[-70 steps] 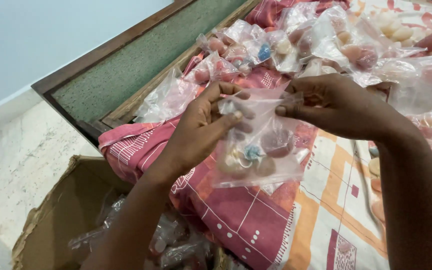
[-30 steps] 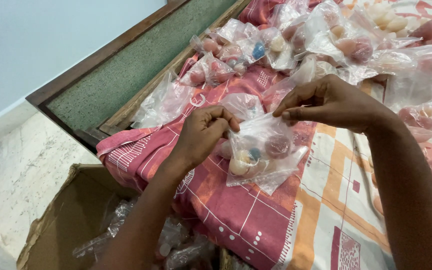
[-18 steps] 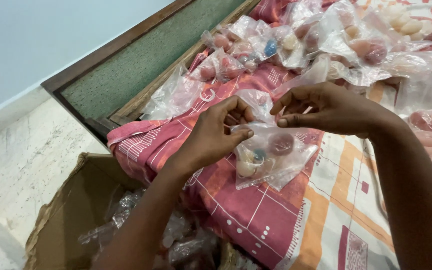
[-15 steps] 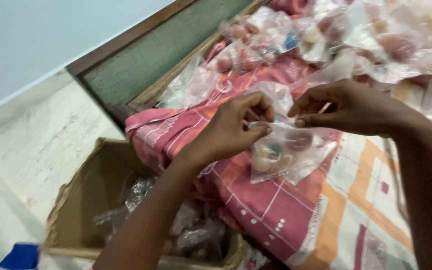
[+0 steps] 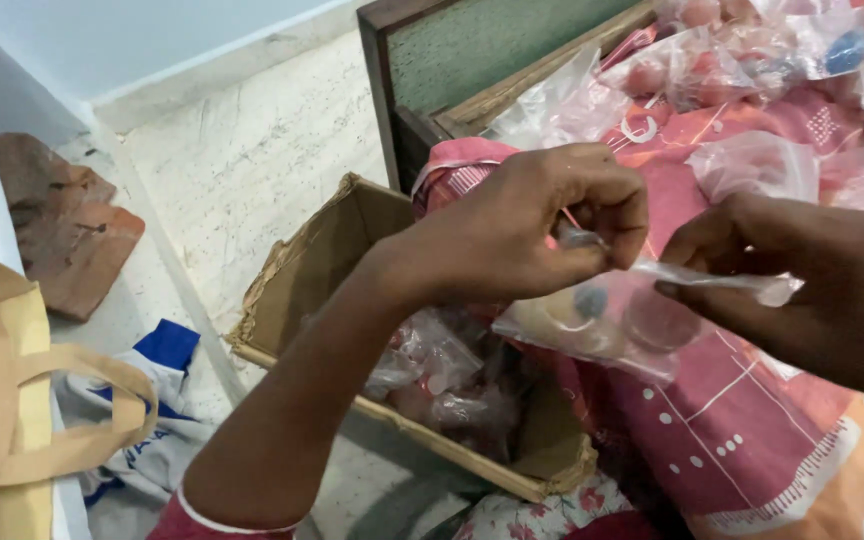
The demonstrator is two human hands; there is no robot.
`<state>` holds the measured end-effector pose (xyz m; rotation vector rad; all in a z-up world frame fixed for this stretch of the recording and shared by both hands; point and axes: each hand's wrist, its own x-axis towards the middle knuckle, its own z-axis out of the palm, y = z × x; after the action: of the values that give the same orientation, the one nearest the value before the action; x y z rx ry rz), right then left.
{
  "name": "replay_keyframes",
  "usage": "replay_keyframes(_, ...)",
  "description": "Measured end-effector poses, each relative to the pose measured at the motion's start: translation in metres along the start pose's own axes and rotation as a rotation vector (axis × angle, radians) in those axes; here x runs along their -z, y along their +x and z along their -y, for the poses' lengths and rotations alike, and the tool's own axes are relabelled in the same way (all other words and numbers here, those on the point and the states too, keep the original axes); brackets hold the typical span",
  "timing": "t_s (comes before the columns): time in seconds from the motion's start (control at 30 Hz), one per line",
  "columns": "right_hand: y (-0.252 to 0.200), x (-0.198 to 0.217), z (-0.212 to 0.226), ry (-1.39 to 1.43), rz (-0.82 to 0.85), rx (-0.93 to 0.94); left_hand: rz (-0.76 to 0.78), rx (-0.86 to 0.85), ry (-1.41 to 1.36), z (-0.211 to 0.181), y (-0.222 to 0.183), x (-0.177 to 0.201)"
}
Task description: Sorting and packaging small molded wax or resin products into plastic bags.
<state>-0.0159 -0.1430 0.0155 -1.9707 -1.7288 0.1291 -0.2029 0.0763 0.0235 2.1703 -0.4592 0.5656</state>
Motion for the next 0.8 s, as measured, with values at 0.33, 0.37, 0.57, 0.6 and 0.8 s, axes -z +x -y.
replay_keyframes(0.33,0.080,-0.137,0.069,0.041,0.217,0.228,0.103,0.635,0.193,0.022,-0.092,0.033)
replay_keyframes(0.37,0.084,-0.150,0.069,0.046,0.224,0.243,0.091,0.801,0.241,0.026,-0.100,0.033)
replay_keyframes(0.57,0.065,-0.131,0.091,-0.049,0.635,0.131,0.258,1.005,0.221,0.045,-0.121,0.009)
replay_keyframes(0.6,0.059,-0.115,0.099,-0.100,0.839,0.038,0.273,0.957,0.149,0.047,-0.118,0.003)
replay_keyframes(0.8,0.023,-0.018,0.117,-0.099,0.839,-0.039,0.313,0.539,-0.117,0.021,-0.051,-0.023)
